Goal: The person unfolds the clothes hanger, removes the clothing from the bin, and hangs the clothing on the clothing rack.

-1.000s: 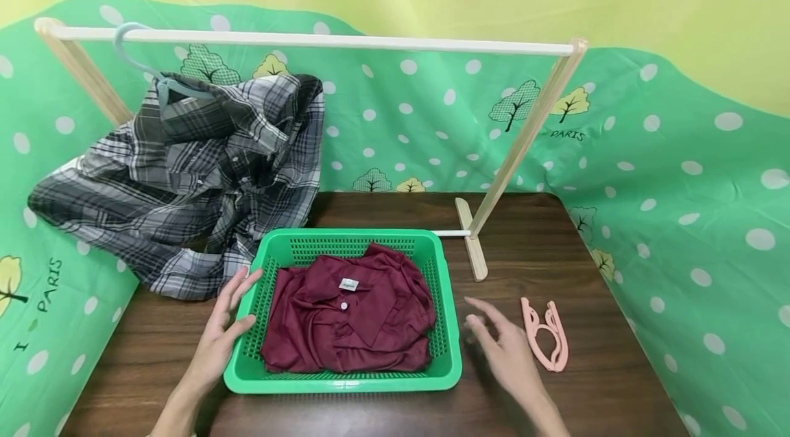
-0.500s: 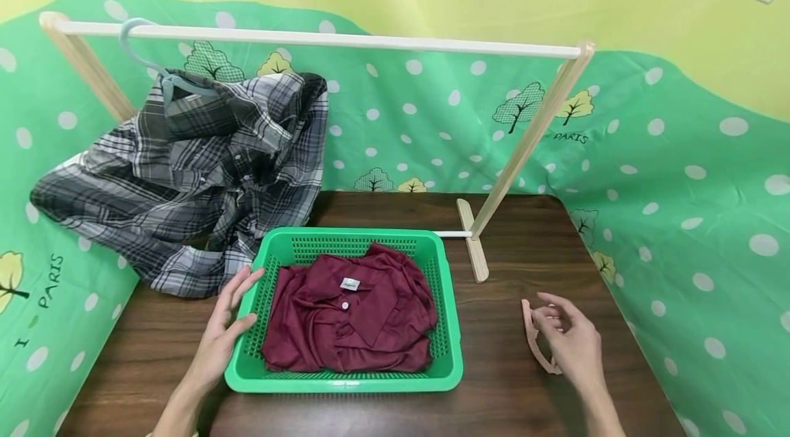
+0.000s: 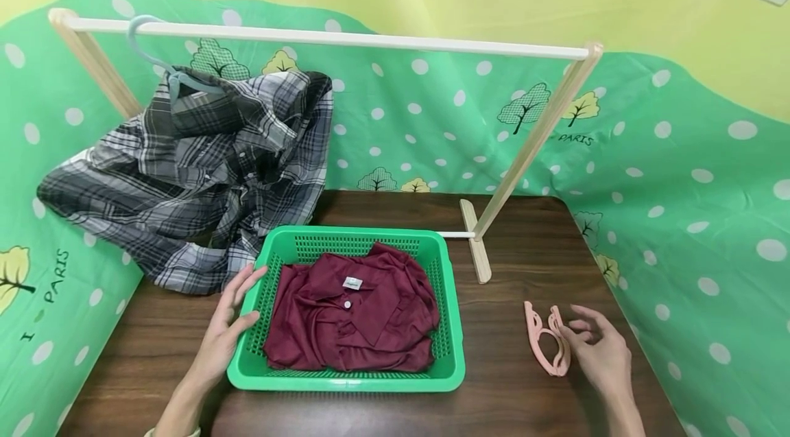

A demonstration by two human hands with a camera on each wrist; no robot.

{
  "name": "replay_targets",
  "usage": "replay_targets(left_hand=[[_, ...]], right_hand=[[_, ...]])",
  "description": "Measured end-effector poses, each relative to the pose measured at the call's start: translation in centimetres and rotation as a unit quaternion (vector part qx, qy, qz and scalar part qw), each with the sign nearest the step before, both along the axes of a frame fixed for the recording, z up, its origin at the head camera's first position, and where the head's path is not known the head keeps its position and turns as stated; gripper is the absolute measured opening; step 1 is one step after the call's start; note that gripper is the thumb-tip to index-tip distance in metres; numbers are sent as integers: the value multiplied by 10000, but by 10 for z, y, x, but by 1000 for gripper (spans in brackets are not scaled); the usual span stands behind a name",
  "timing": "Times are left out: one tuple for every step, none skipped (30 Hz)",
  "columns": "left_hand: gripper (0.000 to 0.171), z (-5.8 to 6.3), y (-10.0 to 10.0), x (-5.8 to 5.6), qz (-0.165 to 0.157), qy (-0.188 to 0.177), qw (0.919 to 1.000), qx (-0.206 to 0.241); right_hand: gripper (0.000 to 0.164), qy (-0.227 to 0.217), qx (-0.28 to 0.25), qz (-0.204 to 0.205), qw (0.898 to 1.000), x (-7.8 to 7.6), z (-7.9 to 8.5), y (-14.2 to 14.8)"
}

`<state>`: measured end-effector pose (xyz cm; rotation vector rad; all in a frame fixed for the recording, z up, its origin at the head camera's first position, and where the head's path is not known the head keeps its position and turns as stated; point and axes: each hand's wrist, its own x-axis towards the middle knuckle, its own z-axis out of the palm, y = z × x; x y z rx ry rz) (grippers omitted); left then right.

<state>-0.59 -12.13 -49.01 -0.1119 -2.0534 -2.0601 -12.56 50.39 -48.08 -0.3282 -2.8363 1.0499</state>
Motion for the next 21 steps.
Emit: replay_targets(left_hand=[[76,0,0,0,-1,2,10000,1],[76,0,0,0,-5,5,10000,0],[76,0,0,0,-7,6,10000,0],[76,0,0,0,-9,8,10000,0],[76,0,0,0,-16,15,10000,1],[76,0,0,0,-21,22,10000,-6],[76,0,0,0,-21,23,10000,-11],[76,0,0,-1,-22,28,10000,-15],[76,0,0,-1,-17,33,10000,-12],[76,0,0,-1,-15,41,10000,-13],[76,0,0,-1,-13,48,10000,-10],[76,0,0,-1,-14,54,10000,-6],[76,0,0,-1,-18,62,10000,-2],[76,0,0,-1,-25,72,10000,1],[76,0,0,-1,-29,79,10000,1],[76,0,0,-1,-36,87,10000,-2],[76,0,0,-1,-43,94,9999,1],[76,0,0,-1,-50,100,9999,0],[76,0,0,-1,-51,103,9999,-2],[76,0,0,-1,-51,101,9999,-1],[76,0,0,-1,-49,99,9999,1]], right_hand=[[51,-71,6,5,10000,0,-1,1],[53,-142,-12,18,9999,-1,-2,3],[55,-214,-35,29,9998,-1,-3,4],[57,-290,-66,45,9995,-1,-3,5],[59,-360,-79,81,9993,-1,-4,6],[61,-414,-83,119,9990,-1,-5,6],[62,-471,-104,173,9987,-1,-5,7],[64,-525,-117,243,9983,-2,-6,8],[66,-574,-120,331,9977,-2,-6,8],[68,-620,-117,418,9971,-3,-7,9],[68,-655,-104,494,9966,-3,-7,10],[70,-691,-106,556,9960,-4,-8,10],[70,-733,-92,598,9955,-5,-9,11],[71,-767,-66,637,9950,-5,-10,12],[71,-803,-43,655,9946,-6,-11,13],[72,-828,-19,660,9944,-6,-12,13],[72,-837,7,663,9943,-6,-13,14],[72,-847,33,672,9941,-7,-13,15],[72,-847,73,682,9940,-7,-14,15],[72,-838,114,708,9939,-8,-14,16],[72,-823,158,725,9938,-8,-15,16]])
